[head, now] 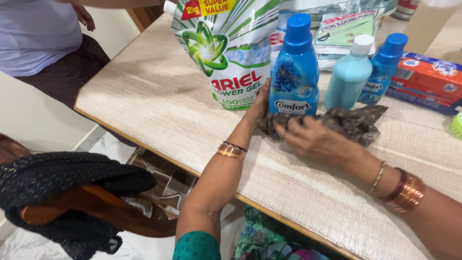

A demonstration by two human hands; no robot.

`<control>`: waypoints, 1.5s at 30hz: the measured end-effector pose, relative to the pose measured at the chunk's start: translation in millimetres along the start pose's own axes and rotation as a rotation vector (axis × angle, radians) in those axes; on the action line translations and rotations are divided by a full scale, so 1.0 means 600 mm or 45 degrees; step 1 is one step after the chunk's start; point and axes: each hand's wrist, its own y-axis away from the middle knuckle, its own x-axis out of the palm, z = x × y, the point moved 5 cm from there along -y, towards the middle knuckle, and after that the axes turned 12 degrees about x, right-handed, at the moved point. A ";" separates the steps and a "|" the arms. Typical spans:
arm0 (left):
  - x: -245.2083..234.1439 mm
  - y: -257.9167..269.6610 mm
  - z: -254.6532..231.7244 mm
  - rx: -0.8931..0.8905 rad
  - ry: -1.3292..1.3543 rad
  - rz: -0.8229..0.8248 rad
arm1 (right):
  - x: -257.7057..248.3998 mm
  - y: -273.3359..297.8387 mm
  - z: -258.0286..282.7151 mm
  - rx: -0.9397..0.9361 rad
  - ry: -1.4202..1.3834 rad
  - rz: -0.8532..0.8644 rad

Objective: The person wipes several laundry detergent and fabric softener bottles using a cloth.

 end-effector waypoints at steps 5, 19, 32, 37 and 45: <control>-0.014 0.009 0.011 -0.182 0.205 -0.060 | -0.001 -0.003 -0.014 0.063 0.154 -0.084; -0.019 0.011 0.002 -0.101 -0.116 -0.066 | 0.033 0.009 0.008 -0.108 0.113 0.033; -0.001 0.009 -0.005 -0.072 -0.026 -0.068 | 0.023 0.014 0.017 -0.116 -0.145 0.002; 0.014 0.015 -0.013 -0.079 -0.021 -0.063 | 0.013 0.003 -0.028 0.079 0.008 -0.120; 0.007 0.019 -0.001 -0.229 0.207 -0.153 | 0.004 0.004 -0.024 0.202 -0.049 -0.151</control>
